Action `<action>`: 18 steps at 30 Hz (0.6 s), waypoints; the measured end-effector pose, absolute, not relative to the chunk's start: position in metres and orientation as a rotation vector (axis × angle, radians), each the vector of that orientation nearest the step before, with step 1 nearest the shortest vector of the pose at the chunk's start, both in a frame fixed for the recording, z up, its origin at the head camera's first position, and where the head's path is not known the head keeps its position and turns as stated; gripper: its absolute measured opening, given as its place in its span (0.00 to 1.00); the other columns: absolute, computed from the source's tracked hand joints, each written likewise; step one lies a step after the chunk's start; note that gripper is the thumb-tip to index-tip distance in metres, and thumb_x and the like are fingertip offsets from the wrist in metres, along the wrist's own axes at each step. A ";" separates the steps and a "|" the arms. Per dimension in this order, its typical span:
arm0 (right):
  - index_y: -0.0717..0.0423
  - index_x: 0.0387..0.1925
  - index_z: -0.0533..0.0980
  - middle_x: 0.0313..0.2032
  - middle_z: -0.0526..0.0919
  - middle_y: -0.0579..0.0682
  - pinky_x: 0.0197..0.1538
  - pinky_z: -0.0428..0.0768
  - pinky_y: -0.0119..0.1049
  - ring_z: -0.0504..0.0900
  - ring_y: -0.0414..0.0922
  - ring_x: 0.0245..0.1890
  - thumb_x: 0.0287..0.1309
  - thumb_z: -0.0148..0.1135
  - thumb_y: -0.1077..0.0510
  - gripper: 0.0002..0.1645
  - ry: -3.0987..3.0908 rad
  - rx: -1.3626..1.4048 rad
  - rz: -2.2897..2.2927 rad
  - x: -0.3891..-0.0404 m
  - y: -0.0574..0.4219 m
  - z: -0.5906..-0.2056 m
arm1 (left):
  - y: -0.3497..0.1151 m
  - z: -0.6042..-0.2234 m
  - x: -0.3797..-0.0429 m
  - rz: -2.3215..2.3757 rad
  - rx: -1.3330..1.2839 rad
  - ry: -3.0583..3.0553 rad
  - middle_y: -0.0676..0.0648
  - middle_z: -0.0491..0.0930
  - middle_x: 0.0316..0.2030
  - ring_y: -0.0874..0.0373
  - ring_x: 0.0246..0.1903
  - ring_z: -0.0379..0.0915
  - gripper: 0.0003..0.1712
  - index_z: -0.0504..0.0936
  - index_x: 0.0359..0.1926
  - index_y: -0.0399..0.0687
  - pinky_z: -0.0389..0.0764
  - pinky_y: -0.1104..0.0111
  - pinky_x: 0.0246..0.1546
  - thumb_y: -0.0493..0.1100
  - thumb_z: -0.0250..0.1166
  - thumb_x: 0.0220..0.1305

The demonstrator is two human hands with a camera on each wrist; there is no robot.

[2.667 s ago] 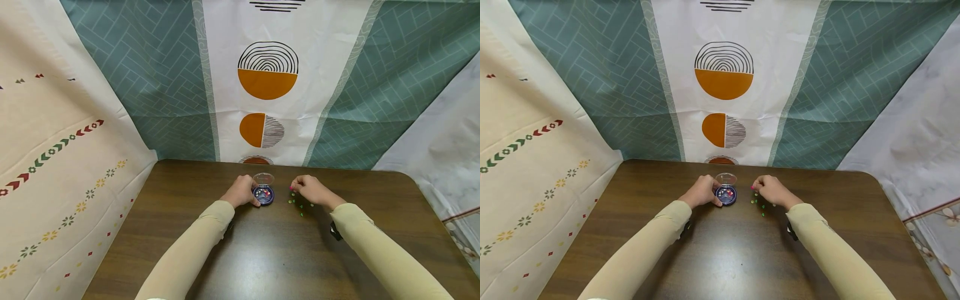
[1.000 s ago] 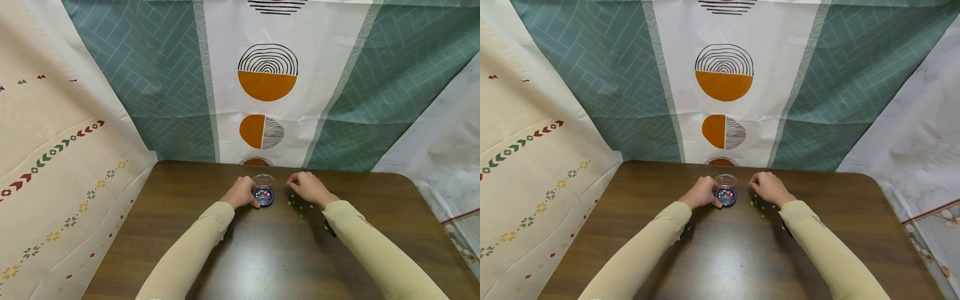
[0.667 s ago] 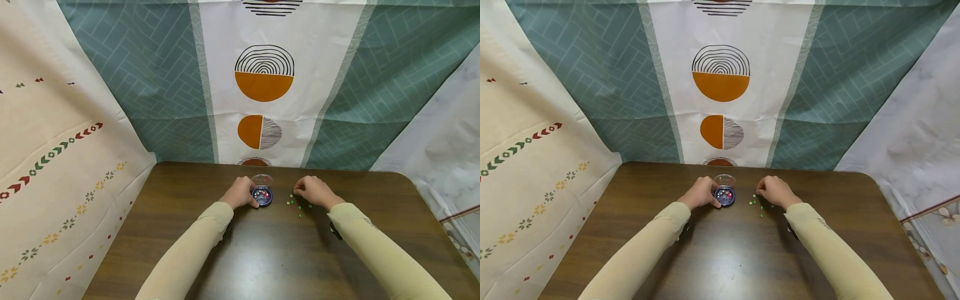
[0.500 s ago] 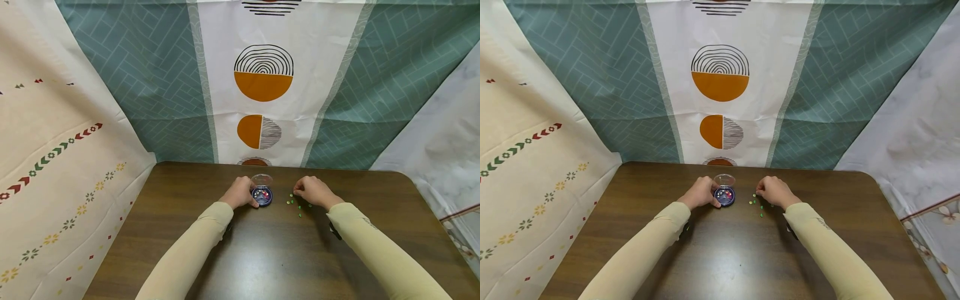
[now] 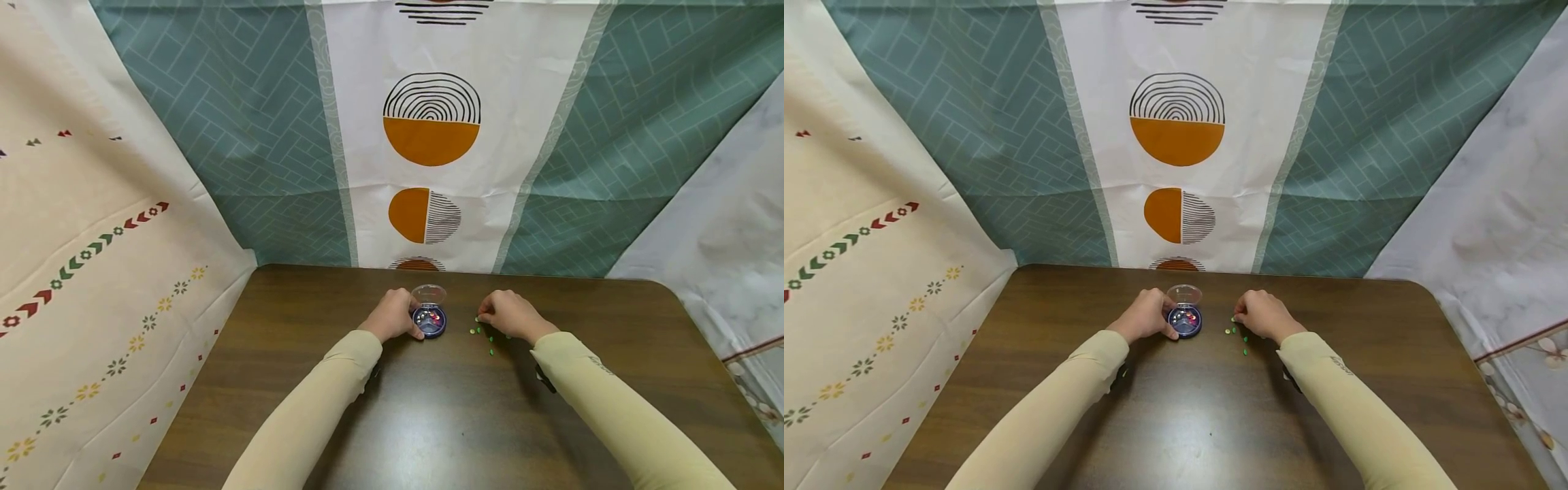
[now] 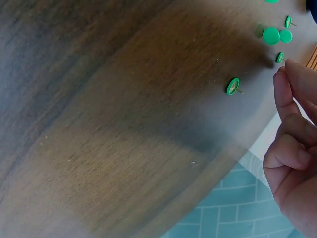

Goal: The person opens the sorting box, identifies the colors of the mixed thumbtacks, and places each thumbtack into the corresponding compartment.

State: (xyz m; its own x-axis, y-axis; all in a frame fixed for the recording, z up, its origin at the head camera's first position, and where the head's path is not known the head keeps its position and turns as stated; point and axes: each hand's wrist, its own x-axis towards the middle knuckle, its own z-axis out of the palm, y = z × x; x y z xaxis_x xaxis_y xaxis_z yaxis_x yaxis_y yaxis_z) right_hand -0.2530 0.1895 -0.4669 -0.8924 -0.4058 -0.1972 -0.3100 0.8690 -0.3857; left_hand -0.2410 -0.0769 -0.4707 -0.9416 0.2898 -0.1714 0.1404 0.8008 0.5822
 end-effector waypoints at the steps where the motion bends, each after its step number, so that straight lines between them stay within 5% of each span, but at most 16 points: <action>1: 0.46 0.32 0.83 0.29 0.85 0.41 0.31 0.75 0.35 0.77 0.38 0.25 0.56 0.64 0.53 0.05 2.770 -0.542 -0.502 -0.253 0.189 -0.468 | -0.077 -0.471 -0.241 0.857 0.334 2.736 0.49 0.85 0.42 0.59 0.40 0.76 0.35 0.84 0.46 0.44 0.78 0.64 0.49 0.49 0.81 0.30; 18: 0.46 0.29 0.83 0.25 0.83 0.39 0.29 0.72 0.34 0.74 0.39 0.23 0.57 0.62 0.53 0.06 2.781 -0.559 -0.466 -0.253 0.185 -0.469 | -0.077 -0.470 -0.241 0.831 0.341 2.753 0.49 0.85 0.42 0.60 0.40 0.77 0.35 0.84 0.46 0.44 0.78 0.65 0.49 0.49 0.81 0.30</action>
State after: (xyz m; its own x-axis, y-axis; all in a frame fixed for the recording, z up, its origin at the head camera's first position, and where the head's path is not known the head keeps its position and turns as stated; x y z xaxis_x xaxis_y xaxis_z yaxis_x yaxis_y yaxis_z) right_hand -0.2532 0.1848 -0.4686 -0.8902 -0.4126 -0.1934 -0.3271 0.8741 -0.3592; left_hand -0.2410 -0.0773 -0.4705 -0.9426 0.2906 -0.1646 0.1511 0.8105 0.5659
